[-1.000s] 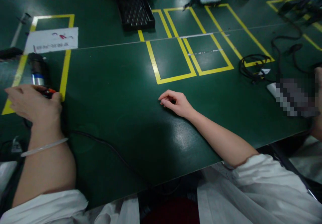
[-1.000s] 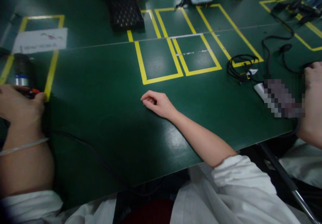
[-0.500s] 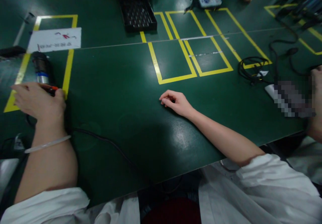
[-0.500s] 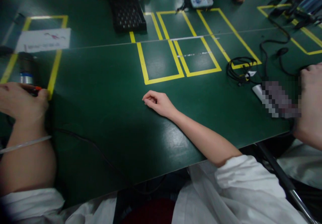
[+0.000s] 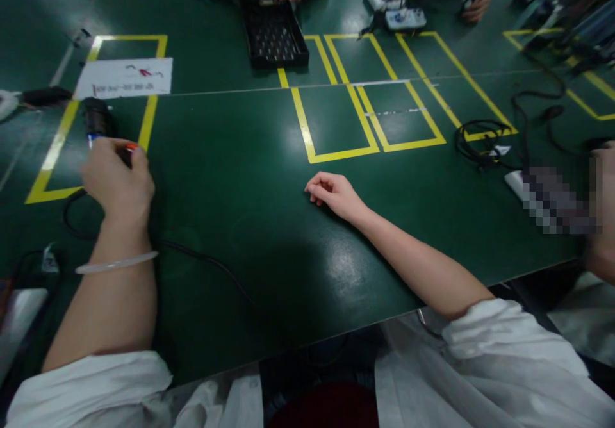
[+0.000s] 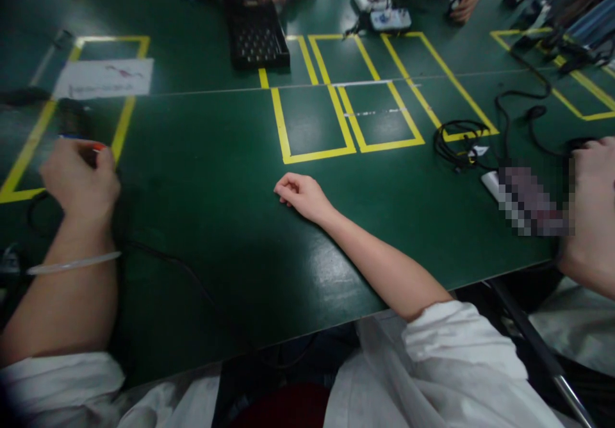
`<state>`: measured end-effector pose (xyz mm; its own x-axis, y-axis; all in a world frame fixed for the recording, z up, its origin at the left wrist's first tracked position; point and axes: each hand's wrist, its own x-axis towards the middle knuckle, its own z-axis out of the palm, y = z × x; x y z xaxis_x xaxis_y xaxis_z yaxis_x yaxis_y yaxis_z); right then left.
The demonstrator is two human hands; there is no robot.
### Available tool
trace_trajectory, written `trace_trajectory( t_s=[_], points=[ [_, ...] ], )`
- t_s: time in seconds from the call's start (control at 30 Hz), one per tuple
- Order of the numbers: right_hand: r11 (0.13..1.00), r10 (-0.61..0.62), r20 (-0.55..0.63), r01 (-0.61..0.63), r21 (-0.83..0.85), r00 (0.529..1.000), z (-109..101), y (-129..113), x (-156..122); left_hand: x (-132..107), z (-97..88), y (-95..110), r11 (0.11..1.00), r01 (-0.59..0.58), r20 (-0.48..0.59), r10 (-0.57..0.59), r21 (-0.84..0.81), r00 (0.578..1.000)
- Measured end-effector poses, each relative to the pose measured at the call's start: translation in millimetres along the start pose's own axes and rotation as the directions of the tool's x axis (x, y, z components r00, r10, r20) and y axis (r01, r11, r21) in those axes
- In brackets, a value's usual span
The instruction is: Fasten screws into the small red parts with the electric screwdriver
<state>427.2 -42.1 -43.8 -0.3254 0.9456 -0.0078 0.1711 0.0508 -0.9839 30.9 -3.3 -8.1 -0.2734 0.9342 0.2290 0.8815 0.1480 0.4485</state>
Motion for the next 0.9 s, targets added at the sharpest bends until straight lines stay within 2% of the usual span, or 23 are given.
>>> trace_trajectory(
  t_s=[0.07, 0.13, 0.2, 0.3, 0.37, 0.47, 0.57, 0.73, 0.9],
  points=[
    [1.0, -0.022, -0.028, 0.022, 0.009, 0.999, 1, 2, -1, -5, 9.1, 29, 0.996, -0.047, -0.042, 0.044, -0.073, 0.998],
    [0.999, -0.032, -0.043, 0.032, 0.015, 0.999, 2, 3, -3, -18, 21.8, 64, 0.956, -0.127, 0.051, 0.146, -0.264, 0.988],
    [0.999, -0.039, -0.051, 0.04, 0.02, 0.998, 3, 4, -4, -38, 36.0, 100, 0.858, -0.123, 0.193, 0.249, -0.499, 0.949],
    [0.998, -0.055, -0.055, 0.057, 0.036, 0.997, 3, 5, -4, -70, 55.5, 145, 0.738, -0.026, 0.386, 0.382, -0.674, 0.84],
    [0.994, -0.075, -0.045, 0.079, 0.075, 0.996, 2, 7, -5, -87, 65.5, 163, 0.685, 0.058, 0.482, 0.448, -0.727, 0.753],
    [0.98, -0.114, -0.007, 0.114, 0.164, 0.993, -1, 8, -6, -98, 75.1, 176, 0.627, 0.154, 0.554, 0.513, -0.763, 0.656],
    [0.968, -0.139, 0.04, 0.128, 0.217, 0.989, -5, 7, -8, -100, 79.2, 178, 0.587, 0.192, 0.564, 0.555, -0.787, 0.611],
    [0.971, -0.152, 0.092, 0.131, 0.199, 0.984, -9, 3, -11, -100, 82.6, 174, 0.537, 0.234, 0.552, 0.566, -0.81, 0.612],
    [0.962, -0.144, 0.044, 0.13, 0.242, 0.989, -10, 6, -12, -102, 89.0, 171, 0.485, 0.327, 0.567, 0.515, -0.811, 0.643]
  ],
)
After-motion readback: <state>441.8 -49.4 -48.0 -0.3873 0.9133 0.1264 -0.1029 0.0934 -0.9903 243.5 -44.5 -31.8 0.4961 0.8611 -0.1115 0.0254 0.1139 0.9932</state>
